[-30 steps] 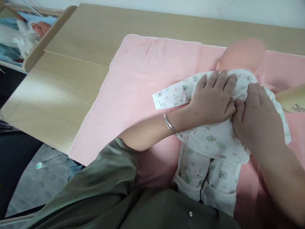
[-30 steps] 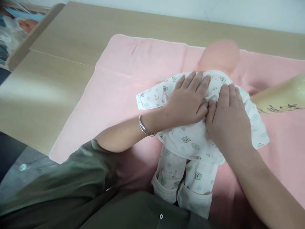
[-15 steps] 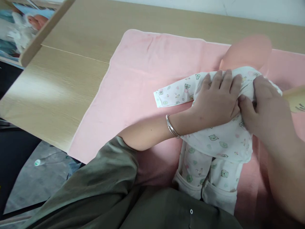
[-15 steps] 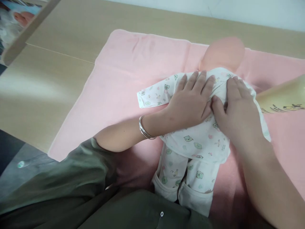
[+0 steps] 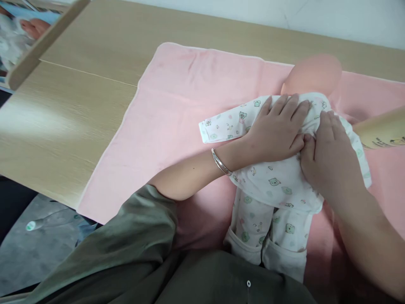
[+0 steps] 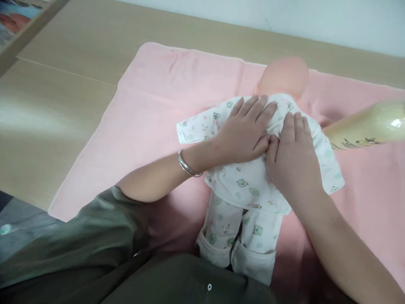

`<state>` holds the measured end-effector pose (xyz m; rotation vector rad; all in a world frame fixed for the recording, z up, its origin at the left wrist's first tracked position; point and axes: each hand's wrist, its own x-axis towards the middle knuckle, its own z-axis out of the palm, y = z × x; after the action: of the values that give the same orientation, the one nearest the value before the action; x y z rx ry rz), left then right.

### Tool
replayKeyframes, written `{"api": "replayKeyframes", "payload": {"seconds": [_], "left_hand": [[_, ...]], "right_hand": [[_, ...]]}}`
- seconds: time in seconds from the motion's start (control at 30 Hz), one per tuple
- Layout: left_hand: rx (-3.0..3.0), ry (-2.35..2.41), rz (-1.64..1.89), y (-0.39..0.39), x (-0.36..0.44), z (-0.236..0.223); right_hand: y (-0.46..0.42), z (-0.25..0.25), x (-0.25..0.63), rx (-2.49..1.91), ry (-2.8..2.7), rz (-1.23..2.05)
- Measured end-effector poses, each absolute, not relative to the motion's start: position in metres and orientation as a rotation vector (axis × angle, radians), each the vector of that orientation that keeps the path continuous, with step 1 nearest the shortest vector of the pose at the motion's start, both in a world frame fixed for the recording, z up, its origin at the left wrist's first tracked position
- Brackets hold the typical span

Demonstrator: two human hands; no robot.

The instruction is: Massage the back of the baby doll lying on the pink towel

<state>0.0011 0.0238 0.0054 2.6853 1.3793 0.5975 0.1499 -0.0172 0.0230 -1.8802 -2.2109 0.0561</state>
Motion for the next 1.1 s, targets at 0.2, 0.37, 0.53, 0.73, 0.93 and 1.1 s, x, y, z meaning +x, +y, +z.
{"api": "replayKeyframes", "payload": {"seconds": [0.2,0.37,0.53,0.73,0.93,1.1], "left_hand": [[2.673,1.431,0.558,0.019,0.003,0.009],[2.691,1.357,0.547,0.026,0.000,0.010],[2.602,1.232,0.660,0.032,-0.006,0.003],[2.432,1.128,0.867,0.038,-0.016,-0.008],[2.401,1.132,0.929,0.040,-0.019,-0.018],[2.394,1.158,0.927,0.040,-0.021,-0.020]], "right_hand": [[-0.014,0.021,0.155,-1.842,-2.214,0.084],[-0.005,0.020,0.157,-1.771,-2.223,0.105],[-0.003,0.013,0.154,-1.749,-2.202,-0.006],[-0.005,0.010,0.147,-1.765,-2.161,0.031],[-0.006,0.012,0.143,-1.760,-2.122,0.058],[-0.006,0.012,0.143,-1.754,-2.107,0.050]]}}
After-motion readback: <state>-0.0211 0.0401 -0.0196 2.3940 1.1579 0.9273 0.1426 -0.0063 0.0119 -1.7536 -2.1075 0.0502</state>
